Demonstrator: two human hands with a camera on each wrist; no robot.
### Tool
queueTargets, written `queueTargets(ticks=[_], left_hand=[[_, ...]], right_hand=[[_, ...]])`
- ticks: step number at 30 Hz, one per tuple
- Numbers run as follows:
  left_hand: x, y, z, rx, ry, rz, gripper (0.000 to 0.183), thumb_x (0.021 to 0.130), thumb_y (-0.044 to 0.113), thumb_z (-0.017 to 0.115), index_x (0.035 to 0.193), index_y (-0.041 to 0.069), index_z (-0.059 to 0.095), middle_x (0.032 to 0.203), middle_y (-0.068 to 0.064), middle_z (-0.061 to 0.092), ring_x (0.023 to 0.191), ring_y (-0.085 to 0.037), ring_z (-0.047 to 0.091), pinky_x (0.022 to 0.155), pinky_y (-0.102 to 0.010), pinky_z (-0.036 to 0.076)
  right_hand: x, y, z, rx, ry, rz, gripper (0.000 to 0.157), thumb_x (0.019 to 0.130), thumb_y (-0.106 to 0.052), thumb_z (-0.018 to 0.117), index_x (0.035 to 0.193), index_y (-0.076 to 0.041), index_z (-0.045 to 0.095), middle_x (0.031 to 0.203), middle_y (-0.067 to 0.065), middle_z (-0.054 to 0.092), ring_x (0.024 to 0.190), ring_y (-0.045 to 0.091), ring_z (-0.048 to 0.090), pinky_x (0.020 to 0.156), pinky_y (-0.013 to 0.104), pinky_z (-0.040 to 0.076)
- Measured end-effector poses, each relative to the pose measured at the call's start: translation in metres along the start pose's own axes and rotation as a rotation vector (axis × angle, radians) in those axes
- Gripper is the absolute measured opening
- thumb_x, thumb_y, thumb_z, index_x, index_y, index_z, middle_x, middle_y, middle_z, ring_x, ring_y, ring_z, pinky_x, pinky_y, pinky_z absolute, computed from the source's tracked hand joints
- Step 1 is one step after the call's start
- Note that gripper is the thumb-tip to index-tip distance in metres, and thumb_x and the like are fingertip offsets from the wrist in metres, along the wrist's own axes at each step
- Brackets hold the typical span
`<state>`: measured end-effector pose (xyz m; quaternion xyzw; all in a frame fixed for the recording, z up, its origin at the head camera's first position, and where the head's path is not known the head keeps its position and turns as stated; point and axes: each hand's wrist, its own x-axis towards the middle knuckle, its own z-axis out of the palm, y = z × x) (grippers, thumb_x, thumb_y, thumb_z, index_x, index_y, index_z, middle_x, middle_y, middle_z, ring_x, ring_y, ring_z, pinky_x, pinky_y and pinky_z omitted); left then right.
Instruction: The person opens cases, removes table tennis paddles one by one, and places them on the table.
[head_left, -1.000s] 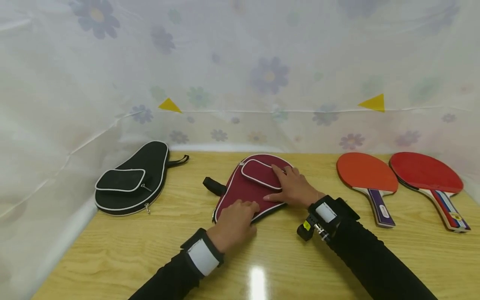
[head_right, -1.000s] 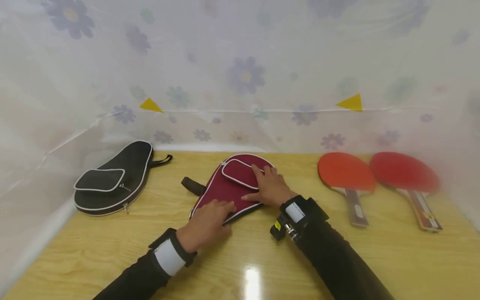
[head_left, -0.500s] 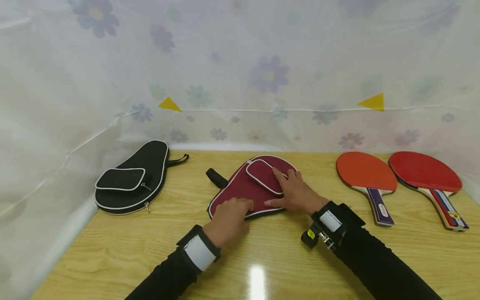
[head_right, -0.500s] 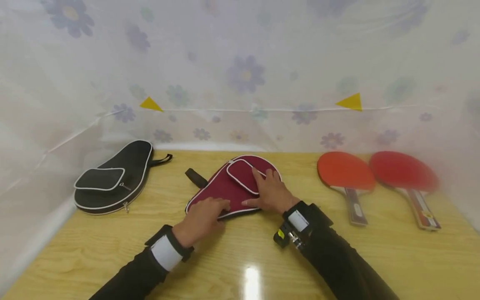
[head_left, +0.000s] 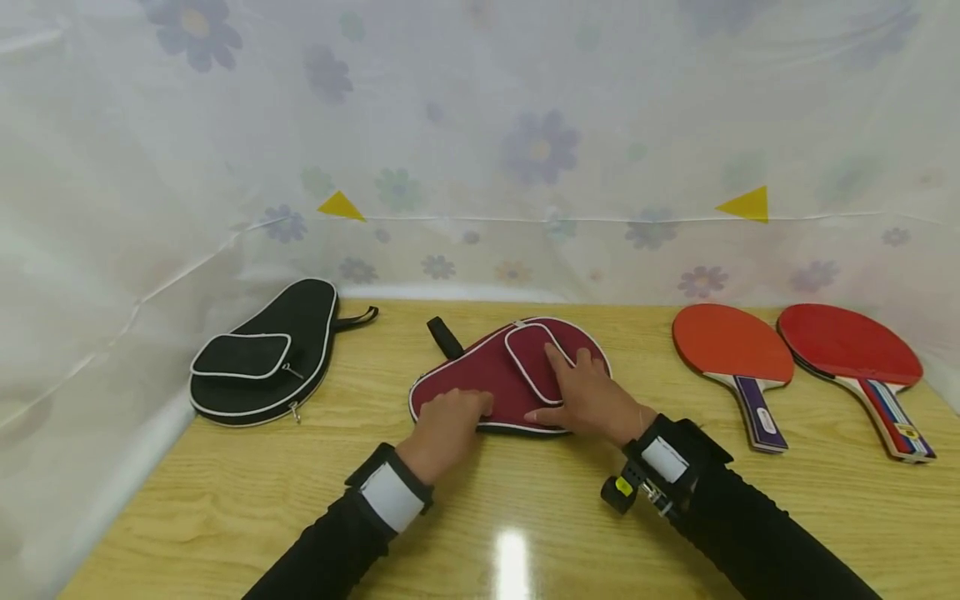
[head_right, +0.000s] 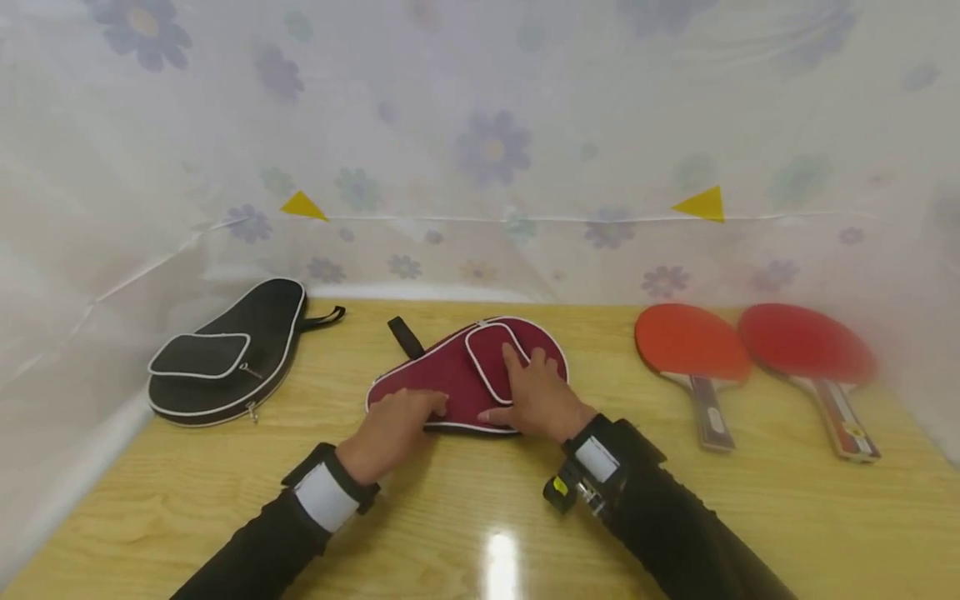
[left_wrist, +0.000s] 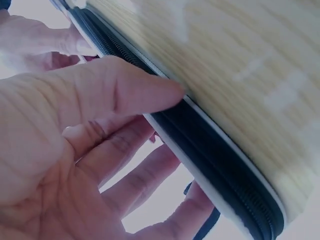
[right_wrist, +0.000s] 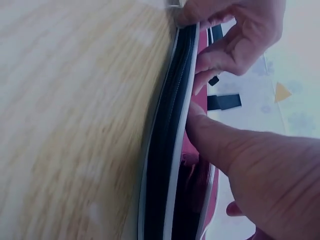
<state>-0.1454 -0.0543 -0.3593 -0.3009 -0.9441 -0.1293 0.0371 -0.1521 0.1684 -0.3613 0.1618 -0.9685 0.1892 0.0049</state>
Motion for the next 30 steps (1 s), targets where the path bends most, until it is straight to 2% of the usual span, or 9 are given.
queueTargets(ticks=[5, 8, 10, 13, 15, 17, 20, 23, 30], left_hand=[[0.001, -0.007, 0.003, 0.015, 0.029, 0.005, 0.023, 0.086, -0.013, 0.064, 0.085, 0.010, 0.068, 0.079, -0.003, 0.068, 0.076, -0.022, 0.067, 0.056, -0.041, 0.054], [0.002, -0.011, 0.005, 0.001, 0.027, -0.002, 0.024, 0.085, -0.013, 0.066, 0.088, 0.010, 0.070, 0.084, -0.004, 0.071, 0.079, -0.023, 0.068, 0.060, -0.042, 0.056], [0.002, -0.013, 0.005, -0.012, 0.020, -0.007, 0.025, 0.084, -0.014, 0.067, 0.090, 0.009, 0.072, 0.088, -0.005, 0.073, 0.082, -0.024, 0.069, 0.064, -0.043, 0.057], [0.003, -0.014, 0.004, -0.023, 0.006, -0.010, 0.025, 0.084, -0.014, 0.067, 0.093, 0.009, 0.073, 0.092, -0.006, 0.074, 0.085, -0.024, 0.069, 0.068, -0.043, 0.058], [0.003, -0.013, 0.004, -0.029, -0.008, -0.011, 0.023, 0.084, -0.012, 0.069, 0.093, 0.009, 0.073, 0.091, -0.007, 0.073, 0.083, -0.024, 0.068, 0.067, -0.043, 0.057], [0.004, -0.012, 0.004, -0.031, -0.024, -0.017, 0.022, 0.083, -0.011, 0.071, 0.093, 0.009, 0.072, 0.091, -0.007, 0.073, 0.083, -0.024, 0.068, 0.067, -0.042, 0.057], [0.004, -0.011, 0.003, -0.028, -0.039, -0.025, 0.021, 0.081, -0.009, 0.074, 0.093, 0.008, 0.072, 0.090, -0.007, 0.072, 0.084, -0.024, 0.068, 0.067, -0.042, 0.057], [0.005, -0.011, 0.002, -0.030, -0.050, -0.031, 0.021, 0.080, -0.008, 0.075, 0.095, 0.007, 0.074, 0.093, -0.008, 0.073, 0.087, -0.026, 0.069, 0.069, -0.043, 0.058], [0.004, -0.015, 0.001, -0.082, -0.024, -0.022, 0.022, 0.079, -0.012, 0.072, 0.092, 0.005, 0.075, 0.094, -0.010, 0.075, 0.087, -0.027, 0.070, 0.070, -0.046, 0.059]], right_hand=[[-0.002, -0.003, 0.003, 0.042, 0.018, 0.026, 0.101, 0.083, -0.040, 0.083, 0.151, 0.012, 0.030, 0.130, 0.048, 0.039, 0.095, 0.047, 0.064, 0.086, 0.054, 0.054], [-0.004, -0.006, 0.003, 0.076, -0.005, 0.069, 0.101, 0.083, -0.039, 0.083, 0.152, 0.010, 0.029, 0.133, 0.049, 0.035, 0.090, 0.045, 0.066, 0.085, 0.054, 0.054], [-0.005, -0.008, 0.003, 0.087, -0.018, 0.079, 0.100, 0.084, -0.039, 0.083, 0.152, 0.010, 0.028, 0.134, 0.050, 0.034, 0.093, 0.046, 0.065, 0.086, 0.054, 0.053], [-0.008, -0.009, -0.001, 0.107, -0.043, 0.090, 0.101, 0.086, -0.043, 0.079, 0.153, 0.011, 0.026, 0.137, 0.050, 0.032, 0.109, 0.051, 0.060, 0.093, 0.057, 0.050], [-0.008, -0.007, -0.007, 0.125, -0.057, 0.095, 0.098, 0.090, -0.046, 0.074, 0.154, 0.011, 0.025, 0.140, 0.048, 0.033, 0.122, 0.054, 0.051, 0.099, 0.059, 0.046], [-0.006, -0.001, -0.012, 0.141, -0.046, 0.084, 0.089, 0.096, -0.046, 0.066, 0.154, 0.009, 0.026, 0.142, 0.045, 0.034, 0.130, 0.055, 0.043, 0.103, 0.061, 0.041], [-0.001, 0.010, -0.016, 0.139, 0.008, 0.051, 0.067, 0.105, -0.037, 0.053, 0.149, 0.009, 0.033, 0.136, 0.039, 0.043, 0.127, 0.054, 0.040, 0.102, 0.062, 0.040], [0.000, 0.021, -0.014, 0.119, 0.055, 0.020, 0.051, 0.108, -0.027, 0.047, 0.143, 0.010, 0.039, 0.127, 0.034, 0.050, 0.118, 0.052, 0.045, 0.097, 0.060, 0.043], [-0.003, 0.028, -0.012, 0.092, 0.059, -0.041, 0.051, 0.107, -0.019, 0.049, 0.144, 0.014, 0.036, 0.122, 0.034, 0.055, 0.114, 0.052, 0.053, 0.096, 0.059, 0.045]])
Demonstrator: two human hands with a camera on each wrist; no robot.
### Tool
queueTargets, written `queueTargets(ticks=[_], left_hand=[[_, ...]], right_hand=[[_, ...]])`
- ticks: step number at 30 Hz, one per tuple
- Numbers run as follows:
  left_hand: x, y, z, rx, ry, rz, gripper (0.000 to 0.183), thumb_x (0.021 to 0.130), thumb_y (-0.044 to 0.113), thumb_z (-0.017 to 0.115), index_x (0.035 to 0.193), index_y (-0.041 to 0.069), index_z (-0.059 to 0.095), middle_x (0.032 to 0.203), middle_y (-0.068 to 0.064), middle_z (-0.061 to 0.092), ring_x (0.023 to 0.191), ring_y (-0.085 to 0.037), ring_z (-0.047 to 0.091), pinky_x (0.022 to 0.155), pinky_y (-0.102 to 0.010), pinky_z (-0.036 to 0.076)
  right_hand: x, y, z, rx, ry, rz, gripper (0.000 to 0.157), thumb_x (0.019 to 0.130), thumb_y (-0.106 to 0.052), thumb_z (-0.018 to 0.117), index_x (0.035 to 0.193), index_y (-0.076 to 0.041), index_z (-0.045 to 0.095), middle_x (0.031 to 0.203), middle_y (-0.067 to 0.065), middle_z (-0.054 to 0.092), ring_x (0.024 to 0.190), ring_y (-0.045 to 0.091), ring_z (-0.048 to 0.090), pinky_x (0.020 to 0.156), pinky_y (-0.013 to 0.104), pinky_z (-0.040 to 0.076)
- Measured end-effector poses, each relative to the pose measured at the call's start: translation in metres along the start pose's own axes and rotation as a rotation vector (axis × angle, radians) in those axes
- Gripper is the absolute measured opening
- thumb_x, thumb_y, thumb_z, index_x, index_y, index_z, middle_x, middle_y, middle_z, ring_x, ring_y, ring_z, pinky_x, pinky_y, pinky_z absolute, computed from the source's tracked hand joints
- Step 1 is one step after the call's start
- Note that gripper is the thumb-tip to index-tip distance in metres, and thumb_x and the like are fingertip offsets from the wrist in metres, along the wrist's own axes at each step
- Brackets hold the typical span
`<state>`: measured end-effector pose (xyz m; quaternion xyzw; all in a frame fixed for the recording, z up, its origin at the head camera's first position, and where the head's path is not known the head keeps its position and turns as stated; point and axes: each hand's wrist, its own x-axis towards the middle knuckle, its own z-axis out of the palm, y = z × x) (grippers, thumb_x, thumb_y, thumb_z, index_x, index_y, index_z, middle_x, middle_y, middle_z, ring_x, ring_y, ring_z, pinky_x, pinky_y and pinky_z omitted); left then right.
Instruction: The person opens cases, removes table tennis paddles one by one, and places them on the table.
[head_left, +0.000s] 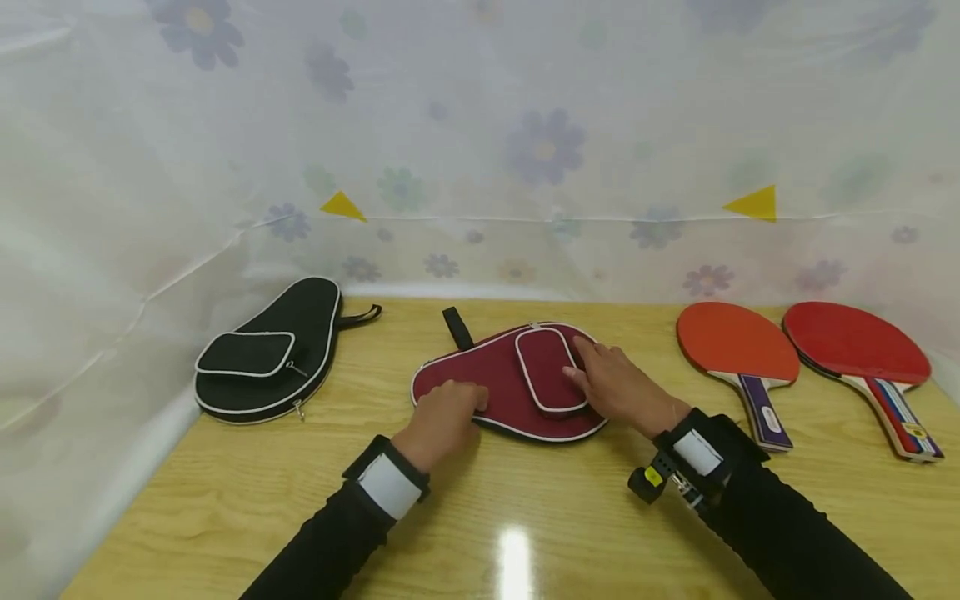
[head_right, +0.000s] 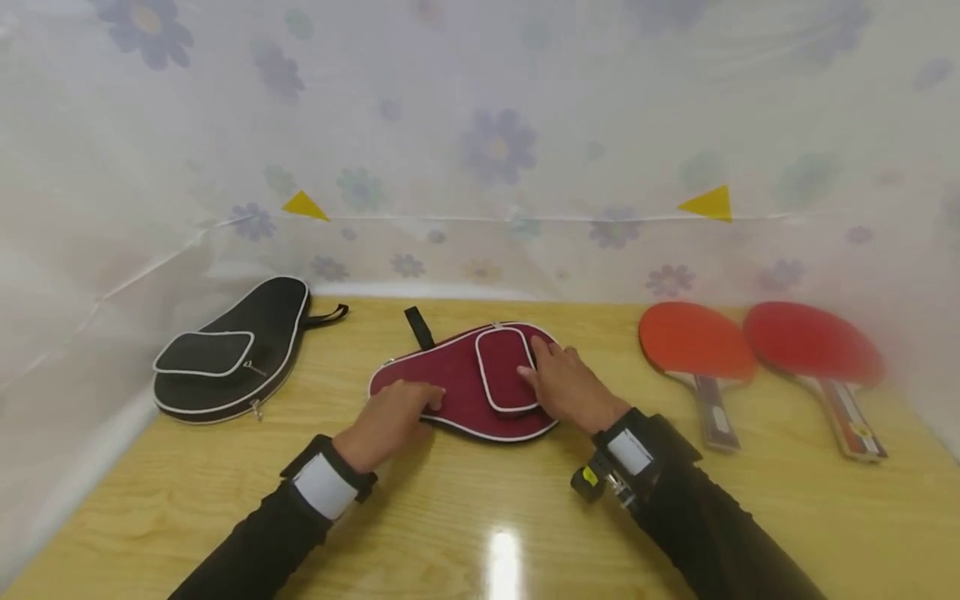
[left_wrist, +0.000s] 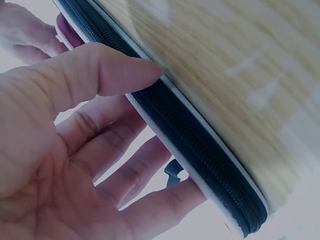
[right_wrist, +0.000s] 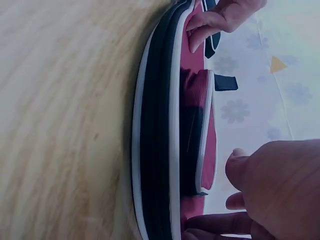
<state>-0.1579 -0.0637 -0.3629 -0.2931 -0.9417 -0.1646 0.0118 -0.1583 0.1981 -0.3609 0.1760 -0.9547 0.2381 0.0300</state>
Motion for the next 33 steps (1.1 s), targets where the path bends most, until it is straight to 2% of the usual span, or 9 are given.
queueTargets(ticks=[6, 11, 15, 18, 22, 28, 33], left_hand=[[0.003, -0.007, -0.001, -0.019, 0.046, 0.045, 0.026, 0.074, -0.020, 0.066, 0.083, 0.004, 0.071, 0.084, -0.008, 0.072, 0.077, -0.019, 0.066, 0.068, -0.040, 0.058], [0.006, -0.015, 0.000, 0.033, 0.104, 0.066, 0.029, 0.076, -0.023, 0.060, 0.078, 0.005, 0.069, 0.076, -0.007, 0.069, 0.069, -0.016, 0.060, 0.063, -0.035, 0.054], [0.008, -0.022, 0.000, 0.059, 0.113, 0.029, 0.031, 0.079, -0.023, 0.060, 0.080, 0.006, 0.071, 0.079, -0.005, 0.071, 0.072, -0.015, 0.061, 0.064, -0.035, 0.054], [0.009, -0.026, -0.001, 0.059, 0.100, 0.001, 0.031, 0.079, -0.022, 0.062, 0.087, 0.005, 0.075, 0.089, -0.008, 0.075, 0.083, -0.020, 0.069, 0.071, -0.038, 0.058], [0.010, -0.030, -0.003, 0.059, 0.071, -0.033, 0.030, 0.082, -0.020, 0.062, 0.093, 0.004, 0.078, 0.095, -0.011, 0.076, 0.092, -0.026, 0.072, 0.077, -0.040, 0.059], [0.011, -0.031, -0.007, 0.090, 0.058, -0.074, 0.026, 0.088, -0.015, 0.063, 0.095, 0.004, 0.079, 0.095, -0.010, 0.076, 0.094, -0.027, 0.072, 0.078, -0.040, 0.059], [0.012, -0.033, -0.008, 0.097, 0.055, -0.087, 0.023, 0.090, -0.011, 0.063, 0.097, 0.003, 0.080, 0.097, -0.010, 0.076, 0.094, -0.026, 0.072, 0.079, -0.041, 0.059]], right_hand=[[-0.008, -0.001, 0.002, -0.063, 0.016, -0.065, 0.051, 0.105, -0.014, 0.054, 0.142, 0.017, 0.038, 0.123, 0.035, 0.057, 0.113, 0.052, 0.056, 0.098, 0.059, 0.045], [-0.017, -0.010, 0.007, -0.052, -0.014, -0.101, 0.053, 0.102, -0.011, 0.058, 0.144, 0.015, 0.038, 0.120, 0.030, 0.059, 0.111, 0.046, 0.058, 0.096, 0.056, 0.047], [-0.022, -0.018, 0.010, -0.020, -0.042, -0.134, 0.053, 0.102, -0.008, 0.057, 0.146, 0.014, 0.036, 0.117, 0.027, 0.059, 0.109, 0.041, 0.059, 0.093, 0.052, 0.049], [-0.026, -0.022, 0.012, -0.015, -0.049, -0.152, 0.053, 0.102, -0.007, 0.056, 0.147, 0.012, 0.035, 0.113, 0.025, 0.059, 0.106, 0.039, 0.059, 0.091, 0.052, 0.049], [-0.031, -0.029, 0.015, -0.015, -0.038, -0.157, 0.055, 0.099, -0.002, 0.060, 0.147, 0.010, 0.037, 0.111, 0.026, 0.059, 0.102, 0.039, 0.059, 0.088, 0.051, 0.050], [-0.037, -0.043, 0.020, 0.002, -0.052, -0.168, 0.061, 0.093, 0.005, 0.063, 0.149, 0.007, 0.038, 0.101, 0.021, 0.056, 0.091, 0.031, 0.057, 0.079, 0.043, 0.052], [-0.040, -0.053, 0.023, 0.029, -0.094, -0.171, 0.065, 0.091, 0.010, 0.062, 0.151, 0.004, 0.037, 0.102, 0.023, 0.054, 0.092, 0.031, 0.055, 0.079, 0.043, 0.051]])
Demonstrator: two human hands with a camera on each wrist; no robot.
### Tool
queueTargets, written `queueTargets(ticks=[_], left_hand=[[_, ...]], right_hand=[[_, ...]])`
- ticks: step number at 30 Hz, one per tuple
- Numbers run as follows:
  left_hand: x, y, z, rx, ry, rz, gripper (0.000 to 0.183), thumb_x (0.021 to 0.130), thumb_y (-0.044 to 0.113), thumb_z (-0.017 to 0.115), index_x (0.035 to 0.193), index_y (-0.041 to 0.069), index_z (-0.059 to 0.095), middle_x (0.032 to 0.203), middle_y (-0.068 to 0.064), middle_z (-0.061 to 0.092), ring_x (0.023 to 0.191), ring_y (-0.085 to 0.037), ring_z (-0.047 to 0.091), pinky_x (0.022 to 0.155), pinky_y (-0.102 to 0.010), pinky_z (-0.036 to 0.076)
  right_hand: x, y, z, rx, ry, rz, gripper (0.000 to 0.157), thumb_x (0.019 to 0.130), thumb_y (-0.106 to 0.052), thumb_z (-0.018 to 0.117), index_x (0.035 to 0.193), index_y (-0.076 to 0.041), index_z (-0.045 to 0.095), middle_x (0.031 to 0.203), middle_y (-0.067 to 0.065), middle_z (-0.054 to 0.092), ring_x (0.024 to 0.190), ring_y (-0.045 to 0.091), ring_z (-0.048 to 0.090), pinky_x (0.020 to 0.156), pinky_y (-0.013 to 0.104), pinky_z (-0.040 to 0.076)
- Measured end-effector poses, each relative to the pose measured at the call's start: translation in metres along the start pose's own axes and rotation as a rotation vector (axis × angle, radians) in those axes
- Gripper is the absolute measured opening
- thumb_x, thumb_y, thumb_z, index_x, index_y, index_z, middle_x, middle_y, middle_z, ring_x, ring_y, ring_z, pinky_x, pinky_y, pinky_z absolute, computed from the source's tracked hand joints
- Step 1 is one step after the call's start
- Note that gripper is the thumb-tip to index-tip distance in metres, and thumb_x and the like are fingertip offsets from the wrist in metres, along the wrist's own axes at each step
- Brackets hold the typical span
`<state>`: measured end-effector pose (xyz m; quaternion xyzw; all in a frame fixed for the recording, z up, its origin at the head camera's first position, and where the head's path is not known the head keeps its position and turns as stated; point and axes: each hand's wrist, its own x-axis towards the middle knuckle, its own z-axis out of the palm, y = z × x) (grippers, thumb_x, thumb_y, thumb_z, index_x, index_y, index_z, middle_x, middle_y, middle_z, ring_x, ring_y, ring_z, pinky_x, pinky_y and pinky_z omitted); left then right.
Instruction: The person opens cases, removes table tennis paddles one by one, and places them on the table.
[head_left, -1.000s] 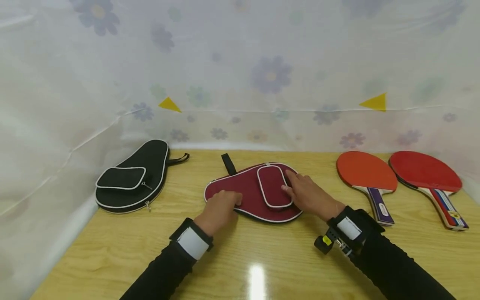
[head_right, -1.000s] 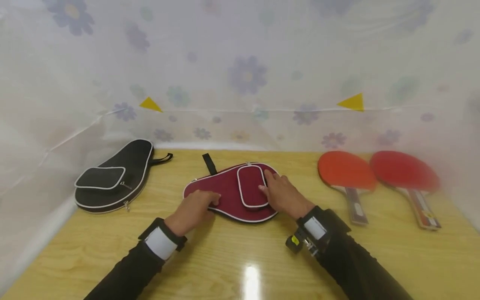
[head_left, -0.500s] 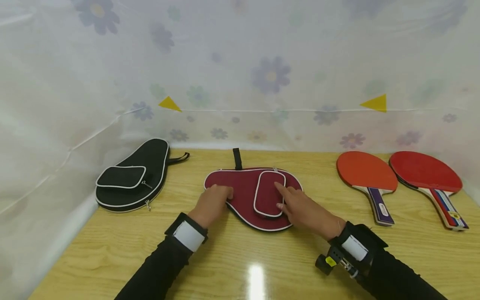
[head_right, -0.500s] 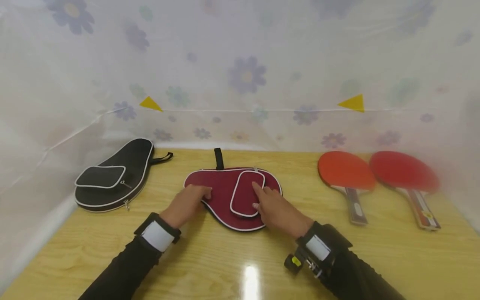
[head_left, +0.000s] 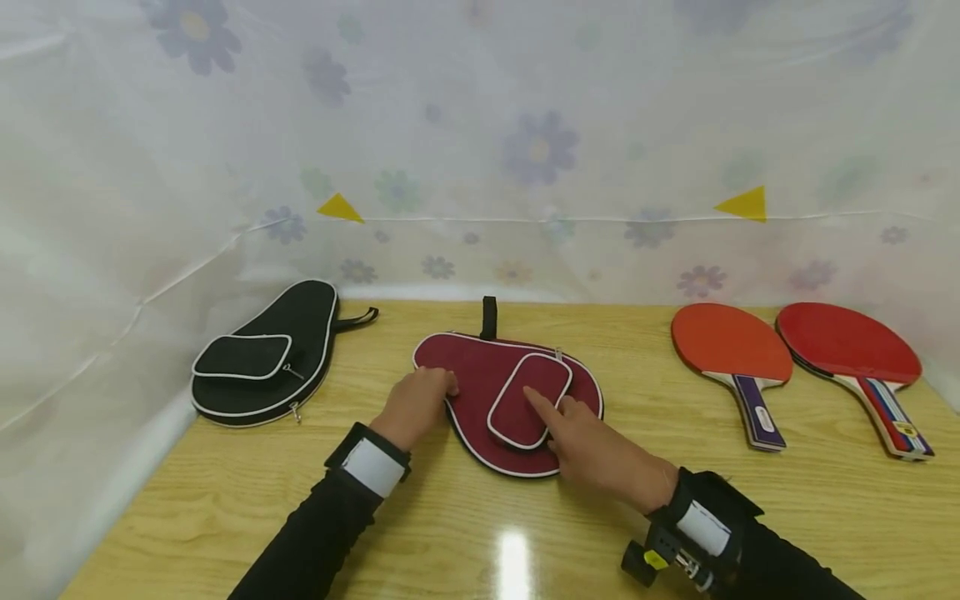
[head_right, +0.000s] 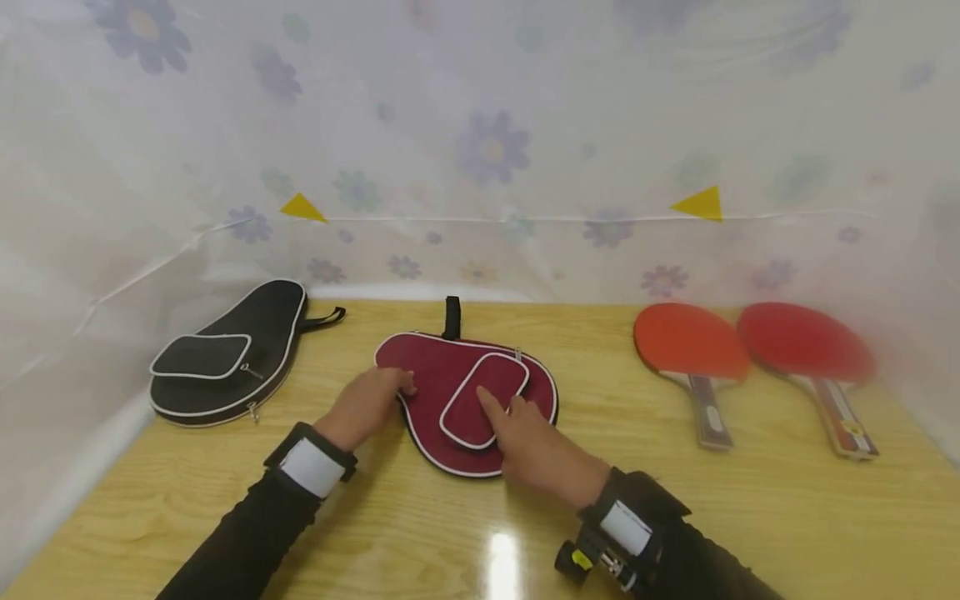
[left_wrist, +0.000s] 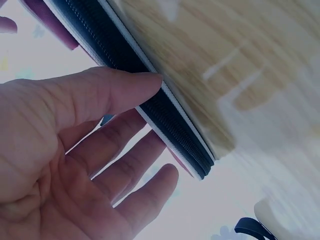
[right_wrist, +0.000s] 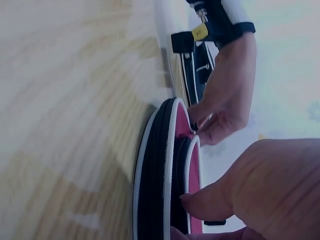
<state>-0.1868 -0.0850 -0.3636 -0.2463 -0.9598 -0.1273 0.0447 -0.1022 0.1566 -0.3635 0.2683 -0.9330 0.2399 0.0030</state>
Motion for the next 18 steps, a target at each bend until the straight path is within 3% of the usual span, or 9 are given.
queueTargets(ticks=[7, 13, 16, 18], left_hand=[[0.001, -0.001, -0.001, 0.001, -0.001, -0.014, 0.022, 0.097, -0.007, 0.059, 0.098, 0.002, 0.080, 0.098, -0.011, 0.076, 0.094, -0.025, 0.072, 0.079, -0.041, 0.059], [0.002, -0.002, -0.003, 0.059, -0.015, 0.031, 0.028, 0.102, -0.001, 0.053, 0.094, 0.000, 0.079, 0.091, -0.011, 0.075, 0.078, -0.019, 0.068, 0.069, -0.039, 0.057], [0.000, -0.001, -0.002, 0.097, -0.076, 0.088, 0.015, 0.095, -0.006, 0.062, 0.102, -0.005, 0.076, 0.105, -0.019, 0.073, 0.094, -0.027, 0.070, 0.081, -0.040, 0.058], [-0.004, 0.002, -0.002, 0.109, -0.111, 0.113, 0.016, 0.092, -0.007, 0.064, 0.107, -0.008, 0.073, 0.115, -0.023, 0.070, 0.107, -0.032, 0.068, 0.090, -0.042, 0.056]], right_hand=[[-0.001, -0.010, 0.004, 0.042, -0.035, 0.029, 0.068, 0.090, 0.012, 0.062, 0.152, 0.001, 0.036, 0.109, 0.028, 0.052, 0.098, 0.037, 0.055, 0.083, 0.048, 0.051], [-0.001, -0.017, 0.006, 0.023, -0.028, 0.047, 0.065, 0.090, 0.011, 0.058, 0.151, 0.001, 0.038, 0.105, 0.025, 0.052, 0.094, 0.035, 0.055, 0.082, 0.049, 0.051], [0.000, -0.017, 0.001, 0.036, -0.048, 0.101, 0.060, 0.092, 0.009, 0.054, 0.150, 0.002, 0.038, 0.113, 0.027, 0.054, 0.101, 0.036, 0.057, 0.088, 0.049, 0.051], [0.003, -0.015, -0.004, 0.034, -0.047, 0.138, 0.055, 0.094, 0.008, 0.052, 0.148, 0.005, 0.039, 0.120, 0.028, 0.056, 0.109, 0.037, 0.058, 0.092, 0.047, 0.051]])
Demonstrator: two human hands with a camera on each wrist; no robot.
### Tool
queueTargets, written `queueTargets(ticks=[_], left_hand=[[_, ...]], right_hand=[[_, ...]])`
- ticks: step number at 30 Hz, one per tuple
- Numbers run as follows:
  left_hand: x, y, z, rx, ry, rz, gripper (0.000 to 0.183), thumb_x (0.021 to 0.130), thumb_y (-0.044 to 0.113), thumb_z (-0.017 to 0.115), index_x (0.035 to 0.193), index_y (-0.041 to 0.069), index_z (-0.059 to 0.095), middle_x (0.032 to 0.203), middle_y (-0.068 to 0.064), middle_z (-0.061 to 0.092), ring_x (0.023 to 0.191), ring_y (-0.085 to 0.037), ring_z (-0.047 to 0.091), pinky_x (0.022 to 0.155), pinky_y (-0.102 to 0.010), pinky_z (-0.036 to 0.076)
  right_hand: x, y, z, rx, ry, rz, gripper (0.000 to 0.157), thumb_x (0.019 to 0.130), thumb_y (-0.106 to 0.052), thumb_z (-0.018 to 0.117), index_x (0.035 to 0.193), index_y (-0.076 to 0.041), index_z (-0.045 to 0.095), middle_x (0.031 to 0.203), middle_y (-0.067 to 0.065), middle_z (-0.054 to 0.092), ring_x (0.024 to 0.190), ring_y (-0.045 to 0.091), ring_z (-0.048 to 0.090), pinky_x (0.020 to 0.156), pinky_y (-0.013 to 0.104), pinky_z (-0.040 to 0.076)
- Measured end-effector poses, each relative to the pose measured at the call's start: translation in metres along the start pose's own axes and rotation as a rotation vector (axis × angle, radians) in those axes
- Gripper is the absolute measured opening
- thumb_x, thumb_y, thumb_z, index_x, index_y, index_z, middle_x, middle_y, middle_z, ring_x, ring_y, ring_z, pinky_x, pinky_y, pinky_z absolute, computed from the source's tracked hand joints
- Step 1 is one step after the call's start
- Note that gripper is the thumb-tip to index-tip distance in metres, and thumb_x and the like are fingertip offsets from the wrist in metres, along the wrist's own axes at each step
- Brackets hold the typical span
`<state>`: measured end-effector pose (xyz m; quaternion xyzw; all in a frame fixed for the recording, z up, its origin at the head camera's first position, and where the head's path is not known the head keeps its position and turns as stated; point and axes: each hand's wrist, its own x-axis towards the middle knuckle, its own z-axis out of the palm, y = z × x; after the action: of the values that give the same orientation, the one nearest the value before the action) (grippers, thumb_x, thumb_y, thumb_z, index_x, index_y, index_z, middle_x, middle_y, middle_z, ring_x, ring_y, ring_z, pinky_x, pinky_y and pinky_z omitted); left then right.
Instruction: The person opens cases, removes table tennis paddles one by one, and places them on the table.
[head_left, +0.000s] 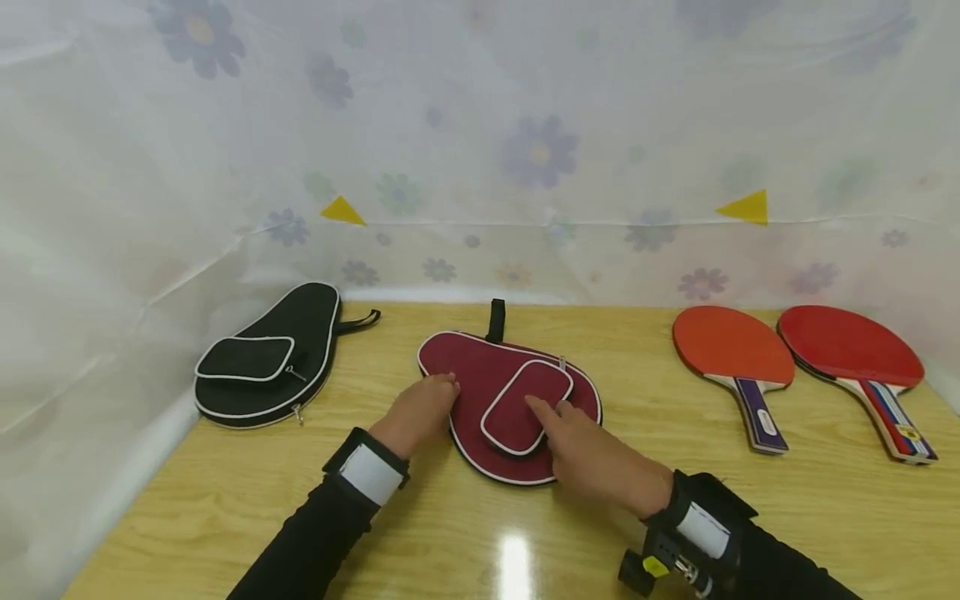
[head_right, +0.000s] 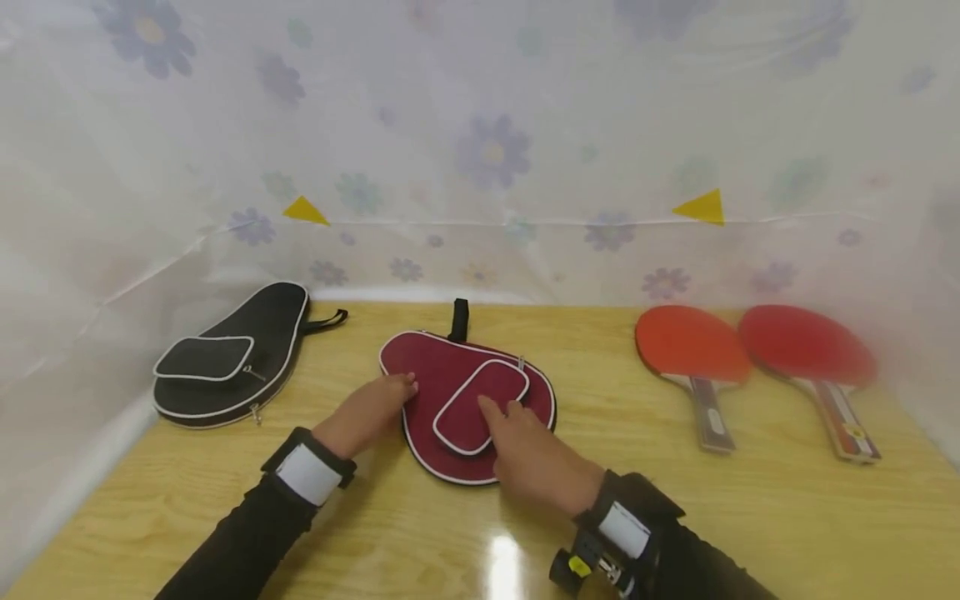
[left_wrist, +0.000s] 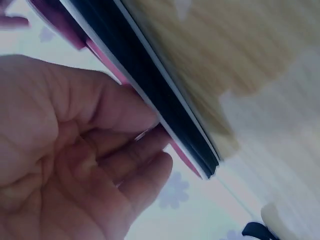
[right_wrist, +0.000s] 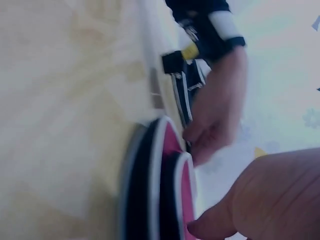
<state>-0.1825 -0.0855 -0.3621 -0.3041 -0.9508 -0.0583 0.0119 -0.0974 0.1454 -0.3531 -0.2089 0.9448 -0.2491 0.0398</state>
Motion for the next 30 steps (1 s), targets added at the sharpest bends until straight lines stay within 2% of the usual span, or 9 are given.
queueTargets(ticks=[2, 4, 7, 9, 12, 16, 18, 22, 30], left_hand=[[-0.004, 0.006, 0.003, -0.026, 0.009, 0.003, 0.021, 0.093, -0.005, 0.065, 0.112, -0.010, 0.070, 0.119, -0.026, 0.068, 0.112, -0.035, 0.066, 0.094, -0.043, 0.054], [-0.008, 0.015, 0.005, -0.062, 0.061, -0.007, 0.024, 0.098, 0.000, 0.060, 0.118, -0.012, 0.067, 0.116, -0.027, 0.068, 0.110, -0.036, 0.067, 0.091, -0.044, 0.055], [-0.015, 0.037, 0.007, -0.132, 0.110, -0.026, 0.040, 0.105, 0.017, 0.055, 0.131, -0.013, 0.058, 0.121, -0.031, 0.065, 0.111, -0.040, 0.066, 0.091, -0.048, 0.055], [-0.019, 0.053, 0.009, -0.161, 0.109, -0.032, 0.054, 0.105, 0.031, 0.055, 0.139, -0.011, 0.052, 0.131, -0.035, 0.058, 0.117, -0.045, 0.062, 0.094, -0.051, 0.053], [-0.024, 0.076, 0.012, -0.147, 0.054, -0.046, 0.068, 0.102, 0.047, 0.056, 0.146, -0.005, 0.048, 0.143, -0.036, 0.046, 0.123, -0.048, 0.057, 0.098, -0.054, 0.050], [-0.025, 0.094, 0.018, -0.005, 0.051, -0.064, 0.070, 0.097, 0.053, 0.060, 0.142, 0.000, 0.055, 0.144, -0.034, 0.047, 0.120, -0.046, 0.059, 0.094, -0.054, 0.053], [-0.024, 0.098, 0.019, 0.061, 0.075, -0.071, 0.066, 0.097, 0.051, 0.062, 0.138, 0.000, 0.060, 0.139, -0.032, 0.052, 0.116, -0.044, 0.062, 0.090, -0.052, 0.055], [-0.023, 0.098, 0.019, 0.104, 0.106, -0.070, 0.061, 0.097, 0.049, 0.064, 0.133, 0.000, 0.064, 0.134, -0.031, 0.057, 0.112, -0.042, 0.064, 0.087, -0.050, 0.056], [-0.019, 0.091, 0.016, 0.060, 0.025, -0.062, 0.060, 0.097, 0.049, 0.063, 0.135, 0.002, 0.064, 0.132, -0.028, 0.058, 0.111, -0.041, 0.063, 0.087, -0.049, 0.057]], right_hand=[[0.004, 0.003, -0.005, -0.024, 0.035, 0.010, 0.049, 0.095, 0.006, 0.054, 0.143, 0.007, 0.044, 0.120, 0.027, 0.059, 0.111, 0.036, 0.060, 0.092, 0.046, 0.052], [0.011, 0.006, -0.010, -0.077, 0.097, 0.018, 0.043, 0.097, -0.001, 0.058, 0.138, 0.007, 0.049, 0.117, 0.025, 0.060, 0.109, 0.036, 0.060, 0.090, 0.045, 0.053], [0.026, 0.015, -0.017, -0.151, 0.193, -0.019, 0.042, 0.097, -0.012, 0.066, 0.134, 0.004, 0.056, 0.110, 0.023, 0.057, 0.099, 0.037, 0.054, 0.081, 0.047, 0.050], [0.036, 0.022, -0.021, -0.163, 0.212, -0.047, 0.046, 0.096, -0.019, 0.069, 0.137, 0.000, 0.057, 0.114, 0.025, 0.053, 0.099, 0.040, 0.049, 0.080, 0.050, 0.048], [0.050, 0.034, -0.023, -0.113, 0.147, -0.089, 0.050, 0.096, -0.024, 0.071, 0.141, -0.006, 0.057, 0.122, 0.025, 0.051, 0.104, 0.040, 0.047, 0.081, 0.052, 0.048], [0.060, 0.046, -0.018, -0.084, 0.022, -0.085, 0.050, 0.096, -0.028, 0.070, 0.140, -0.010, 0.059, 0.122, 0.022, 0.053, 0.104, 0.035, 0.047, 0.083, 0.050, 0.046], [0.062, 0.048, -0.015, -0.115, 0.009, -0.088, 0.050, 0.095, -0.028, 0.072, 0.140, -0.010, 0.060, 0.121, 0.021, 0.054, 0.102, 0.035, 0.048, 0.084, 0.051, 0.045], [0.064, 0.049, -0.011, -0.152, 0.031, -0.092, 0.051, 0.093, -0.028, 0.074, 0.139, -0.010, 0.060, 0.124, 0.021, 0.053, 0.105, 0.037, 0.049, 0.087, 0.055, 0.045], [0.064, 0.047, -0.008, -0.173, 0.026, -0.064, 0.051, 0.094, -0.028, 0.073, 0.139, -0.011, 0.059, 0.122, 0.020, 0.052, 0.103, 0.037, 0.049, 0.082, 0.054, 0.046]])
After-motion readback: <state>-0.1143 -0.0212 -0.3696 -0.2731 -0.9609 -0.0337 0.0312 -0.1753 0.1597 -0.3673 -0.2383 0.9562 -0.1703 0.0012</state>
